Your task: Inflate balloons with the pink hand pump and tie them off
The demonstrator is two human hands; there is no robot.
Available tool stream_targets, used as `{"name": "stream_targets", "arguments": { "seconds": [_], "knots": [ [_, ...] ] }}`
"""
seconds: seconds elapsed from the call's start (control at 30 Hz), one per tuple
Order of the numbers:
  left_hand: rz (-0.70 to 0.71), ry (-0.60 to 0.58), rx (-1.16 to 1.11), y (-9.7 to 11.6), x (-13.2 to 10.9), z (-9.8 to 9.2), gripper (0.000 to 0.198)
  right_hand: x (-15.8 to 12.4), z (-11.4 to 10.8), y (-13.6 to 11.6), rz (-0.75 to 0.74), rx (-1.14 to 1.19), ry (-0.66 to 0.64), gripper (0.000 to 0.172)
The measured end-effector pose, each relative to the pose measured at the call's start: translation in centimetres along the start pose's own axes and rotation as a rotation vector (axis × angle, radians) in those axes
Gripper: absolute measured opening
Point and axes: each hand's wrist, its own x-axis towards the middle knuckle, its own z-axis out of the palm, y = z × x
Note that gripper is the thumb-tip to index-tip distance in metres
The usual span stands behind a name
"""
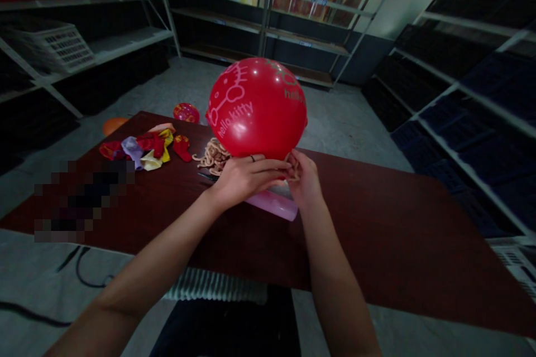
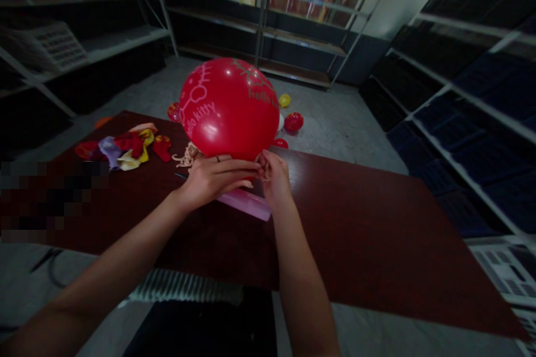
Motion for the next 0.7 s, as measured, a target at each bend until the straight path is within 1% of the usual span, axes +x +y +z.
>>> {"name": "stream_targets", "arguments": {
  "seconds": [0.03, 0.1, 0.2, 0.23, 0.3, 0.37, 0.43, 0.5, 0.57, 0.67, 0.7],
  "knots": [
    [0.021, -0.004, 0.022, 0.2, -0.1, 0.1, 0.020, 0.0, 0.1, 0.1, 0.029, 0.033, 0.014, 0.039],
    [0.011, -0.014, -0.037, 0.4, -0.1, 0.1, 0.017, -0.1, 0.3, 0.2, 0.091, 0.113, 0.006, 0.038],
    [-0.104, -0.018, -0.237, 0.3, 0.1, -0.1, 0.018, -0.6, 0.7, -0.3, 0.122, 0.186, -0.060, 0.037],
    [-0.160, 0.004, -0.288, 0.3, 0.2, -0.2, 0.020, -0.8, 0.9, -0.5, 0.108, 0.186, -0.085, 0.036],
    [-0.265, 0.091, -0.326, 0.2, 0.4, -0.2, 0.029, -1.3, 1.2, -1.0, 0.079, 0.160, -0.157, 0.036],
    [-0.342, 0.190, -0.281, 0.1, 0.4, -0.1, 0.034, -1.8, 1.5, -1.3, 0.069, 0.118, -0.239, 0.035],
    [-0.355, 0.224, -0.205, 0.0, 0.4, 0.0, 0.032, -2.2, 1.8, -1.3, 0.071, 0.071, -0.289, 0.035],
    [-0.329, 0.196, -0.160, -0.2, 0.2, 0.2, 0.022, -2.4, 1.9, -1.2, 0.071, 0.041, -0.294, 0.034],
    [-0.301, 0.143, -0.160, -0.4, 0.1, 0.3, 0.011, -2.3, 1.8, -1.1, 0.069, 0.043, -0.278, 0.033],
    [-0.256, 0.038, -0.156, -0.7, 0.0, 0.2, 0.025, -2.1, 1.4, -1.2, 0.045, 0.050, -0.268, 0.033],
    [-0.238, 0.007, -0.147, -0.8, 0.0, 0.2, 0.027, -2.0, 1.3, -1.2, 0.028, 0.042, -0.270, 0.033]
  ]
}}
